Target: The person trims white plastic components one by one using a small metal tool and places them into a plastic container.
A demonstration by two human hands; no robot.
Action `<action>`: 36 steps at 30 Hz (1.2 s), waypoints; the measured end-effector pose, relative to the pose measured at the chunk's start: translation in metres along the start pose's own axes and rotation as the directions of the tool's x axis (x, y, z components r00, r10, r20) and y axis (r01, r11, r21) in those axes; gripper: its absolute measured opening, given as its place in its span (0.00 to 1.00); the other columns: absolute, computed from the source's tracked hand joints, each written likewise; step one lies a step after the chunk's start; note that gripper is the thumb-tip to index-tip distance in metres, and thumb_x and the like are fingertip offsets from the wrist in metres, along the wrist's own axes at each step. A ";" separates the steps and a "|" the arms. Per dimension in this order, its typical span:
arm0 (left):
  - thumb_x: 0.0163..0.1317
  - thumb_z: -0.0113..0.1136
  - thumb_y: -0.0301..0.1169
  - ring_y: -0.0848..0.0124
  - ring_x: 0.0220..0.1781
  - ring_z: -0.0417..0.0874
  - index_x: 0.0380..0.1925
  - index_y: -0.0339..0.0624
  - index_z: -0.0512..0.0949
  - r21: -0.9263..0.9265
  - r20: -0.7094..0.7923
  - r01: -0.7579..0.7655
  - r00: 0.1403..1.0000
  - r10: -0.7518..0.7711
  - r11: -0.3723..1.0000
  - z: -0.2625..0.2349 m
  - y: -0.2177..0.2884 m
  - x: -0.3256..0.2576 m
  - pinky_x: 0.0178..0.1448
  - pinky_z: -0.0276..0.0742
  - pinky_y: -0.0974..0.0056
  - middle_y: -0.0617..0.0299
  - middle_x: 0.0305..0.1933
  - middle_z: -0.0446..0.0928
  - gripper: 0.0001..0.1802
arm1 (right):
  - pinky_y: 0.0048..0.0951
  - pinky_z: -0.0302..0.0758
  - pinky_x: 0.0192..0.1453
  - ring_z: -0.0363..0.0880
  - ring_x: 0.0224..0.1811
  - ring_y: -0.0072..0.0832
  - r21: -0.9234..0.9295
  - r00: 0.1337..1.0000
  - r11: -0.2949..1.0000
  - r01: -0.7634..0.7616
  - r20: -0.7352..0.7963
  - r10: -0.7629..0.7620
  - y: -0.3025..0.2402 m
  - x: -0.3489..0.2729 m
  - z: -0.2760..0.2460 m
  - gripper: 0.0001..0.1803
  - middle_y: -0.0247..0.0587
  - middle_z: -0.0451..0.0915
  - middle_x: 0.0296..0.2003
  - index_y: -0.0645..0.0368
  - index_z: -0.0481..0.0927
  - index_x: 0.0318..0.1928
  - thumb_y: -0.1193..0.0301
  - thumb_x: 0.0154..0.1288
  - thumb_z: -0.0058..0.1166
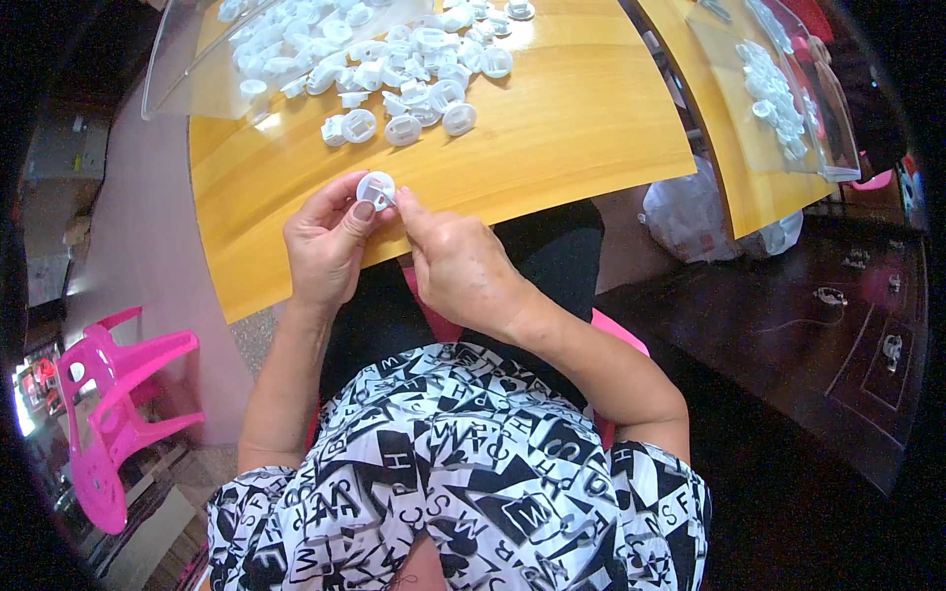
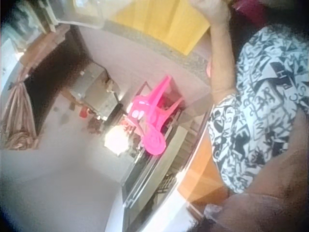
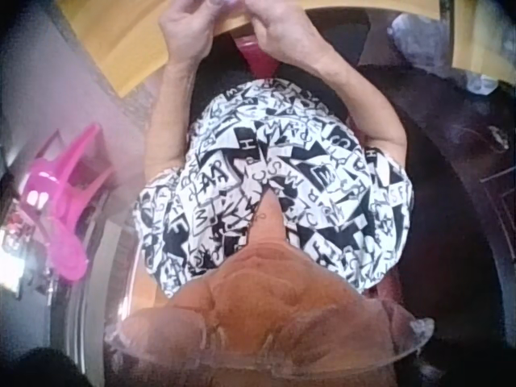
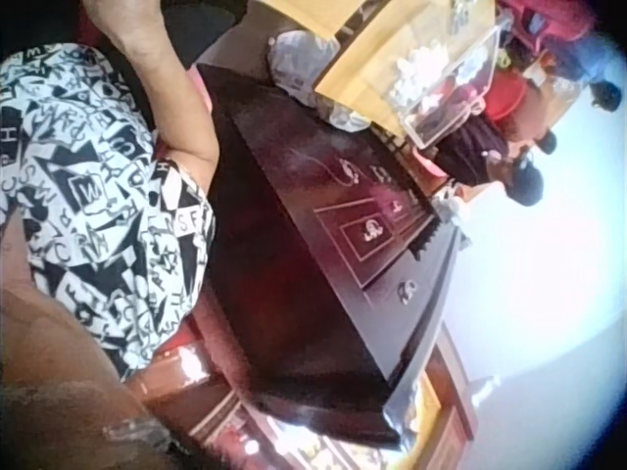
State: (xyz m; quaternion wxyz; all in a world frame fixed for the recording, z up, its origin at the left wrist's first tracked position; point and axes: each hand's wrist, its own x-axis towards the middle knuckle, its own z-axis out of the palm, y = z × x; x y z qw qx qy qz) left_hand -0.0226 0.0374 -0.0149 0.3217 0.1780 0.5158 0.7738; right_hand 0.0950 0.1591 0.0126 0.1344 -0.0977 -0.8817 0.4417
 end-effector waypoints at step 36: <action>0.67 0.54 0.26 0.66 0.38 0.83 0.49 0.27 0.76 -0.154 0.169 0.155 0.977 -0.128 0.976 -0.009 0.002 0.003 0.42 0.80 0.67 0.50 0.43 0.80 0.14 | 0.32 0.79 0.30 0.81 0.30 0.36 -0.623 0.981 0.772 0.129 0.194 -0.008 -0.033 -0.005 -0.044 0.23 0.46 0.77 0.28 0.67 0.76 0.54 0.73 0.56 0.52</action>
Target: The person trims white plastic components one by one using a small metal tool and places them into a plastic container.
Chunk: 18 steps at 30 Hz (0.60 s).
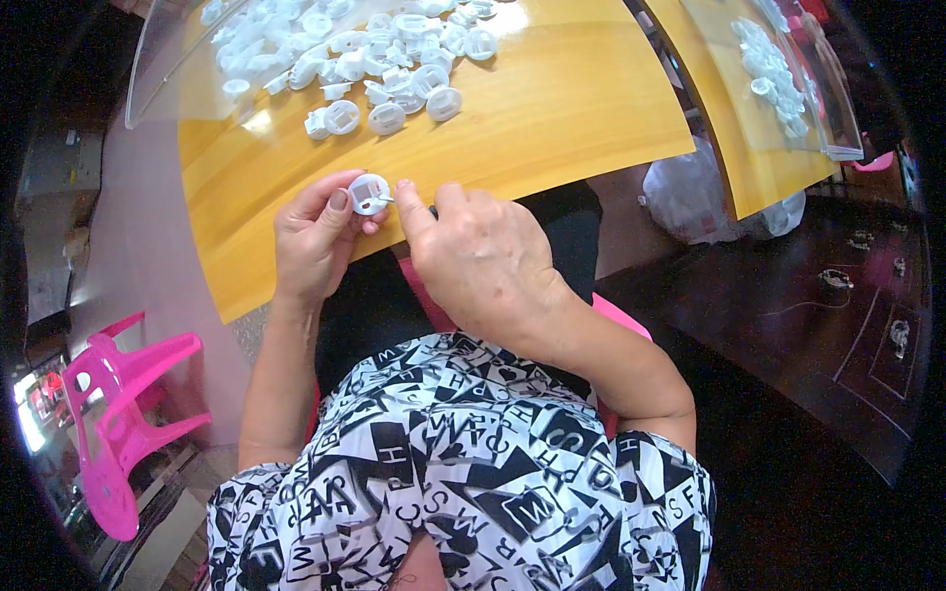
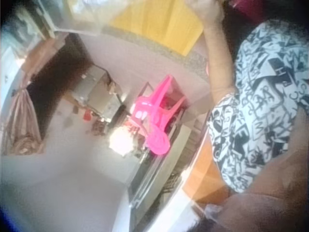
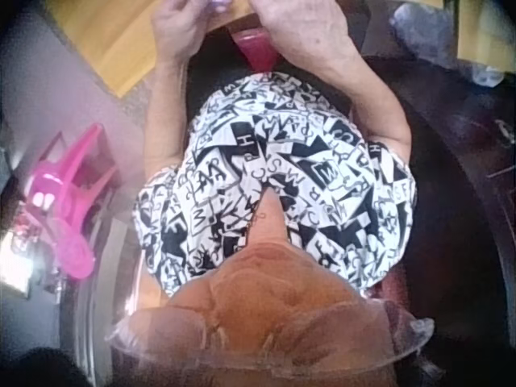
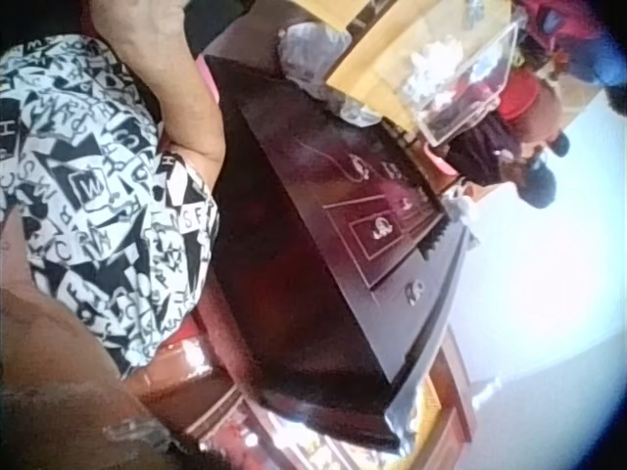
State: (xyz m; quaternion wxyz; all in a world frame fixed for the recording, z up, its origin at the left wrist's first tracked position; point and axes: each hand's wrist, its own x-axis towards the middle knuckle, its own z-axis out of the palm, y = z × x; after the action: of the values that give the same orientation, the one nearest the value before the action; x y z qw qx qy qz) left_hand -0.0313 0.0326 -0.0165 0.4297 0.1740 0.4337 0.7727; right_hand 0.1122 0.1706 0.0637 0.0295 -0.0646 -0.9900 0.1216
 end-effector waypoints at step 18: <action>0.66 0.57 0.25 0.72 0.37 0.82 0.47 0.29 0.78 0.221 -0.017 -0.044 0.999 0.049 0.974 0.004 -0.002 -0.001 0.41 0.81 0.71 0.53 0.41 0.81 0.12 | 0.29 0.73 0.28 0.75 0.27 0.31 -0.224 0.991 0.974 0.042 -0.114 -0.069 -0.007 0.003 0.021 0.24 0.38 0.71 0.24 0.63 0.78 0.54 0.72 0.54 0.52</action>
State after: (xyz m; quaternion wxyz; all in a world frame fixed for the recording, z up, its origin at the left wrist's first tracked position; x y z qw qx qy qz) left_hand -0.0273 0.0340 -0.0158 0.3845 0.2222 0.5175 0.7315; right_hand 0.1066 0.1590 0.0457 0.0855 -0.0468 -0.9952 0.0058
